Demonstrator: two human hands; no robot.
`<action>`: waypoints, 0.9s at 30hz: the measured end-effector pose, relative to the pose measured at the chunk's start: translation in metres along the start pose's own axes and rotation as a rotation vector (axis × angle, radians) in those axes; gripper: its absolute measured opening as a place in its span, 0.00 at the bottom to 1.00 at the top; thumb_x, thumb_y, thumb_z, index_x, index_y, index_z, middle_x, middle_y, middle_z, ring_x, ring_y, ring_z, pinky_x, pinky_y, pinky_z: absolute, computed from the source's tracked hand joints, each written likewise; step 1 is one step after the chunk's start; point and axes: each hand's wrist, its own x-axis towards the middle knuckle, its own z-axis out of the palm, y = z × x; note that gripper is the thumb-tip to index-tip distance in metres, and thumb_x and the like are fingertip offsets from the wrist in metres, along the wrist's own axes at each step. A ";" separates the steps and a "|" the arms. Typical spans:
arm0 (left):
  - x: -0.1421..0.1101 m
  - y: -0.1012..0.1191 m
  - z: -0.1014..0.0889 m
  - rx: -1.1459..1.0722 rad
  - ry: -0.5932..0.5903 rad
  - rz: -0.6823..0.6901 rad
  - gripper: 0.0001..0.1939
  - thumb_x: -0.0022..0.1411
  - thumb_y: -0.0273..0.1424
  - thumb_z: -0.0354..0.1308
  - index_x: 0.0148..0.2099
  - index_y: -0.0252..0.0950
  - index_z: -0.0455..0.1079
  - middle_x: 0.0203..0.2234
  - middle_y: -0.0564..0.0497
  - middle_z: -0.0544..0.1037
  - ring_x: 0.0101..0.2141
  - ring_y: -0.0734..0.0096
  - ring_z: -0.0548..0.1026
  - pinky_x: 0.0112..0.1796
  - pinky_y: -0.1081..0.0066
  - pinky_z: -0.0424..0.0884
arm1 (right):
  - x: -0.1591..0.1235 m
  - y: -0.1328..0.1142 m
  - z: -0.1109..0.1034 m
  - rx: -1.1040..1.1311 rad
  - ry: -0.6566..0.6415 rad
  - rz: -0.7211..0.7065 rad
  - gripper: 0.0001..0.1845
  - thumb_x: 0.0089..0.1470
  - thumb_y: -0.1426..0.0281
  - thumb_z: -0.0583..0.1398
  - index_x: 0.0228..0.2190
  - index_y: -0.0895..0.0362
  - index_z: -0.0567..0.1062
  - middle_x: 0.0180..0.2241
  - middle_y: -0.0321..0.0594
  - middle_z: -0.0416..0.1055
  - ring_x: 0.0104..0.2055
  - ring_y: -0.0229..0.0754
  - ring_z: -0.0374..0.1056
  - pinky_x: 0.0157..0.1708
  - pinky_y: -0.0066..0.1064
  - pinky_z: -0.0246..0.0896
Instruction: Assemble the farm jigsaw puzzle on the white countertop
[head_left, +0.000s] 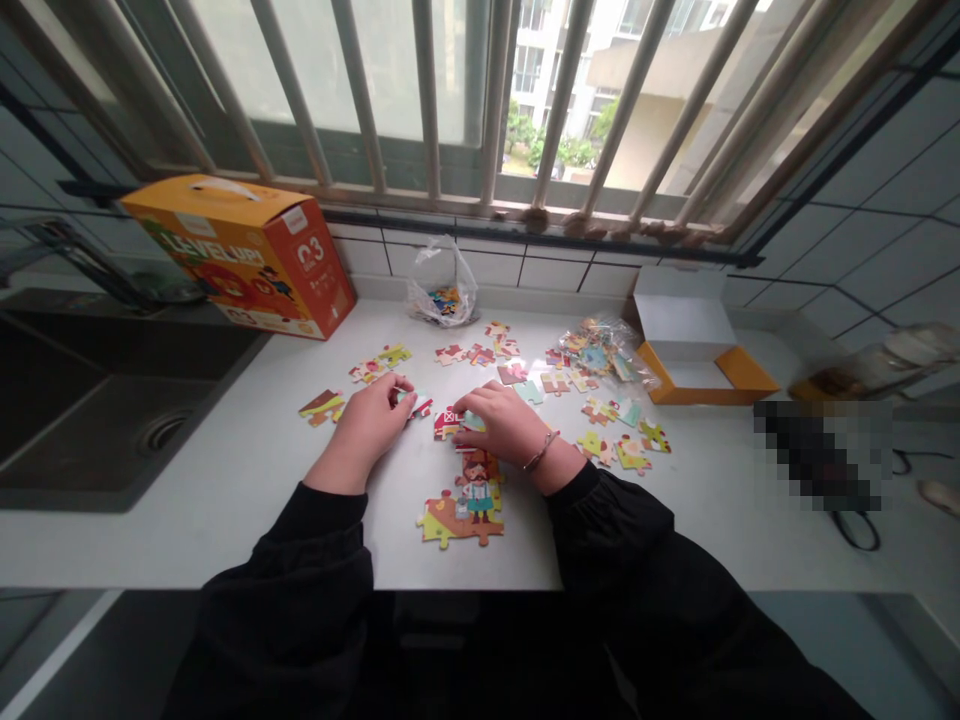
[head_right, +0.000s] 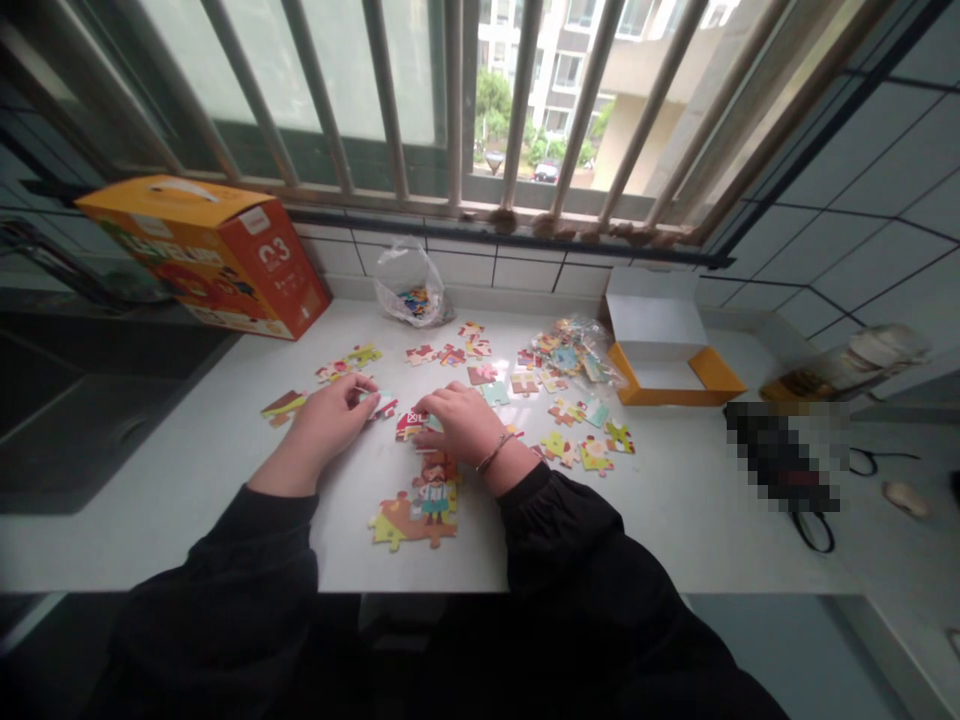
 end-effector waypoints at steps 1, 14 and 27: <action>0.000 0.000 0.001 -0.003 0.003 -0.001 0.09 0.68 0.38 0.63 0.48 0.43 0.78 0.33 0.52 0.80 0.33 0.61 0.75 0.35 0.65 0.62 | 0.000 0.000 0.001 0.000 0.001 -0.002 0.21 0.60 0.58 0.76 0.49 0.56 0.81 0.46 0.46 0.82 0.49 0.52 0.71 0.51 0.41 0.65; -0.002 0.006 -0.001 0.021 0.019 0.004 0.08 0.68 0.37 0.62 0.47 0.42 0.78 0.33 0.51 0.80 0.33 0.62 0.75 0.35 0.65 0.62 | 0.004 0.002 0.006 0.029 -0.004 -0.008 0.17 0.61 0.57 0.75 0.43 0.55 0.83 0.45 0.44 0.82 0.48 0.50 0.71 0.52 0.41 0.64; -0.003 0.006 0.000 -0.012 0.007 0.009 0.09 0.68 0.38 0.61 0.47 0.42 0.77 0.34 0.51 0.81 0.33 0.61 0.75 0.35 0.64 0.63 | 0.003 -0.009 -0.001 0.115 -0.009 -0.091 0.15 0.61 0.64 0.75 0.47 0.54 0.82 0.48 0.45 0.79 0.47 0.46 0.73 0.51 0.38 0.69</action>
